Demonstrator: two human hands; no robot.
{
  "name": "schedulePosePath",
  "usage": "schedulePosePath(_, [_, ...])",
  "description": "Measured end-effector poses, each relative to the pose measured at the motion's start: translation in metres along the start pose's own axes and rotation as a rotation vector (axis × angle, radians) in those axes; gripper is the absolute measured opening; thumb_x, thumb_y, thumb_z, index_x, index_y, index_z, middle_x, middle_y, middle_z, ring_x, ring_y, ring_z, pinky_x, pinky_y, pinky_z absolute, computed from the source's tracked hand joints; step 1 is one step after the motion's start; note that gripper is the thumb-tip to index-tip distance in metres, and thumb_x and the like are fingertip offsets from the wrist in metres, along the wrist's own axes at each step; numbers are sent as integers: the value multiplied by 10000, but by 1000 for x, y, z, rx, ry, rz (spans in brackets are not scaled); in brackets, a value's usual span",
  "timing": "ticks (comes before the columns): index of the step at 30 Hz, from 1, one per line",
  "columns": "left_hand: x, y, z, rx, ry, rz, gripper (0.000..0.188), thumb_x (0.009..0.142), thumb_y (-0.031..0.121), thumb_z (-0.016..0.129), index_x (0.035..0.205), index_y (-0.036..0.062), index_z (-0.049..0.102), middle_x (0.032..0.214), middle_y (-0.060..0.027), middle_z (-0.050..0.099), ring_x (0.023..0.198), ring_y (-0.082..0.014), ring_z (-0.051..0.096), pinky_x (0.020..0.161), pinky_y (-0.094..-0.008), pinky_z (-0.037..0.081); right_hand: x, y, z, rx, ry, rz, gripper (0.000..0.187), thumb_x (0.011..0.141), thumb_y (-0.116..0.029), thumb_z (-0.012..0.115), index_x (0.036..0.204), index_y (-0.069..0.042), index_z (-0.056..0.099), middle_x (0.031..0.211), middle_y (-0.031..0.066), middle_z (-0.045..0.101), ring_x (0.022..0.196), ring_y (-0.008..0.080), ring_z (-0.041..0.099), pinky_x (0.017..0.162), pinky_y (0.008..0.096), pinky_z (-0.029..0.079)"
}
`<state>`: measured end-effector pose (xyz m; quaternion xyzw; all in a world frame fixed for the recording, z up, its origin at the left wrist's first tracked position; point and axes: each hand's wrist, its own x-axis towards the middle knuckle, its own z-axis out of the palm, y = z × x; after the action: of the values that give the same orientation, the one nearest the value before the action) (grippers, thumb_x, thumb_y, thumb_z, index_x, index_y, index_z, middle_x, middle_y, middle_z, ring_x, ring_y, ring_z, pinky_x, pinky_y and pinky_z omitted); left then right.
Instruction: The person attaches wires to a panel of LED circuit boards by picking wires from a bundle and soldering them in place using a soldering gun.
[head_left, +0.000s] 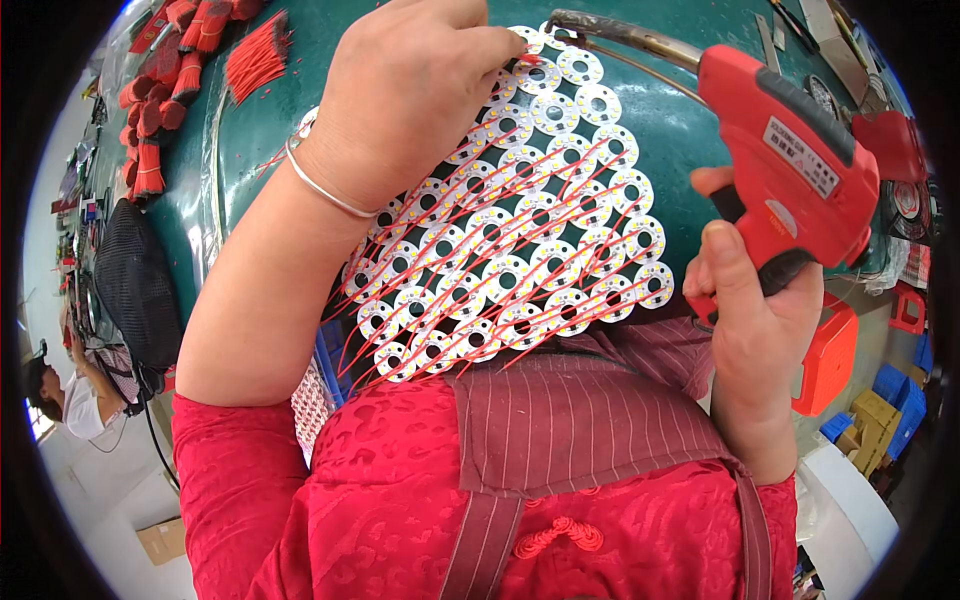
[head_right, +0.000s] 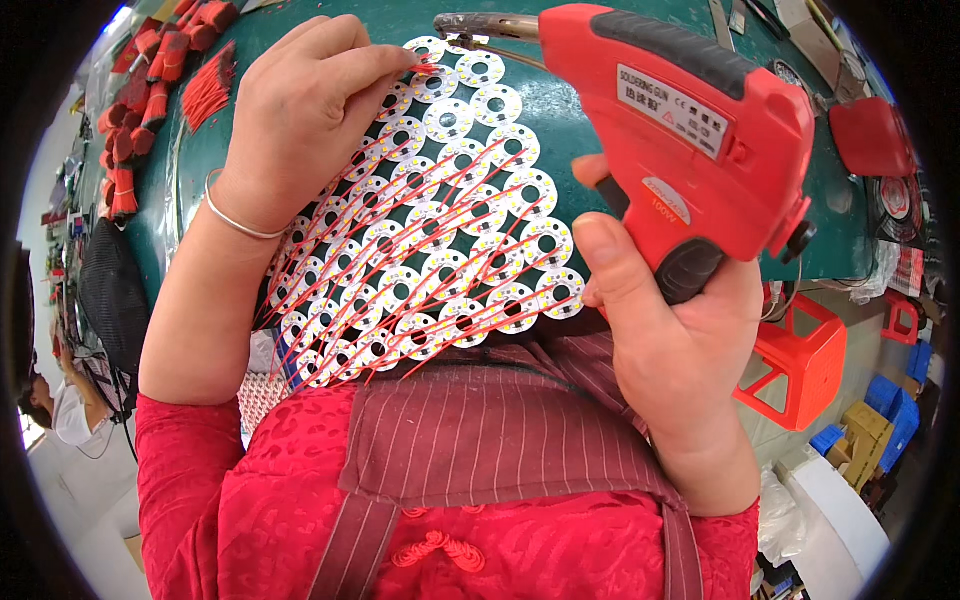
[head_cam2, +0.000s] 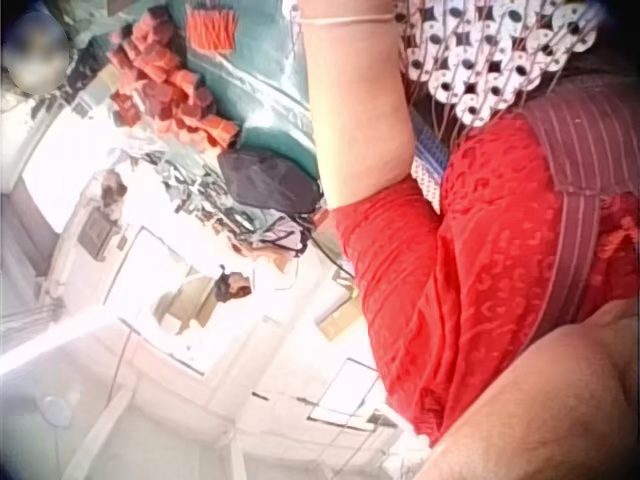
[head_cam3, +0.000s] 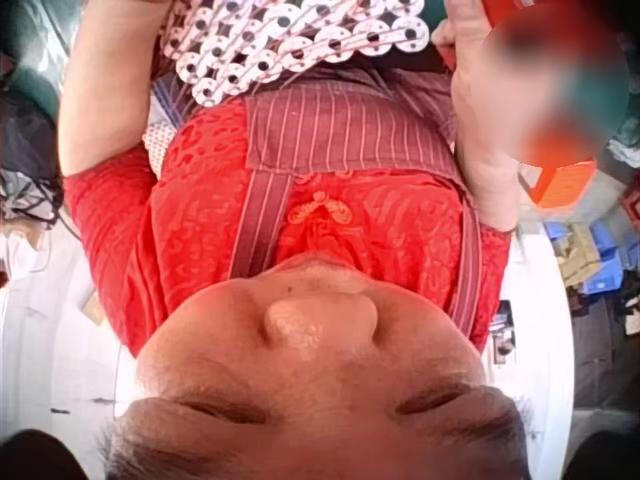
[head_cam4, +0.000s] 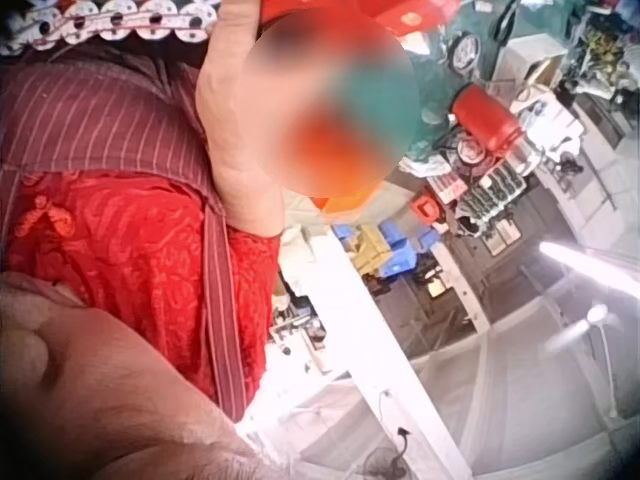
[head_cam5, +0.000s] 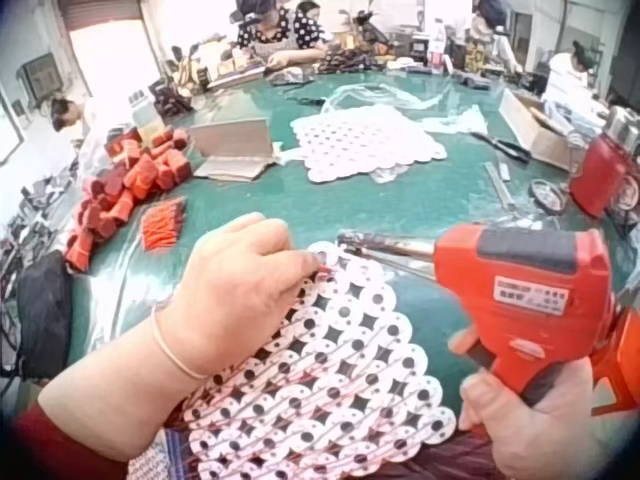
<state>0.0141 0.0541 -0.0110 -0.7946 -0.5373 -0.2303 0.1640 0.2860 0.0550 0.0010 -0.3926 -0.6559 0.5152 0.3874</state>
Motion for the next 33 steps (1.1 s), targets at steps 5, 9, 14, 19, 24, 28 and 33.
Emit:
schedulePosePath(5, [0, -1, 3, -13, 9, -17, 109, 788, 78, 719, 897, 88, 717, 739, -67, 538, 714, -263, 582, 623, -376, 474, 0, 3, -2, 77, 17, -15, 271, 902, -16, 697, 1154, 8, 602, 1046, 95, 690, 665, 55, 568, 584, 199, 468])
schedulePosePath(9, [0, 0, 4, -9, 15, -9, 108, 789, 77, 716, 896, 86, 716, 743, -67, 540, 718, -263, 584, 625, -377, 476, -1, 5, -5, 75, -24, 1, 246, 902, -9, 697, 1131, 10, 609, 1024, 89, 691, 675, 58, 575, 594, 201, 467])
schedulePosePath(14, [0, 1, 3, -7, -17, -26, 118, 794, 68, 705, 910, 90, 716, 746, -72, 532, 724, -265, 586, 629, -379, 476, 1, 1, 1, -17, -14, -37, 250, 924, -48, 650, 1153, 21, 578, 1096, 135, 645, 641, 68, 556, 549, 222, 479])
schedulePosePath(19, [-2, -1, 4, -50, -22, -47, 126, 795, 54, 699, 915, 87, 716, 745, -74, 532, 729, -267, 586, 637, -374, 473, 2, -1, 2, -14, -48, -25, 267, 921, -50, 651, 1167, 21, 573, 1153, 148, 647, 642, 64, 553, 555, 212, 475])
schedulePosePath(24, [0, -1, 0, -45, 33, -29, 137, 731, 10, 667, 839, 94, 681, 747, -88, 546, 740, -304, 579, 649, -397, 480, 2, -1, 4, -13, -41, -28, 255, 922, -48, 648, 1157, 21, 578, 1164, 148, 645, 639, 61, 547, 556, 207, 469])
schedulePosePath(28, [-1, -2, 1, -147, 1, -152, 143, 758, 15, 661, 866, 103, 693, 746, -108, 541, 753, -330, 583, 664, -415, 477, 1, 0, 4, 2, -22, -30, 240, 925, -51, 646, 1146, 19, 581, 1169, 151, 643, 635, 60, 540, 549, 208, 464])
schedulePosePath(33, [0, -1, 1, -132, -17, -147, 142, 773, 1, 657, 868, 97, 700, 741, -114, 551, 737, -330, 588, 655, -406, 477, 0, 1, 4, -16, -18, -31, 219, 930, -56, 645, 1126, 18, 584, 1168, 153, 643, 630, 61, 536, 543, 210, 463])
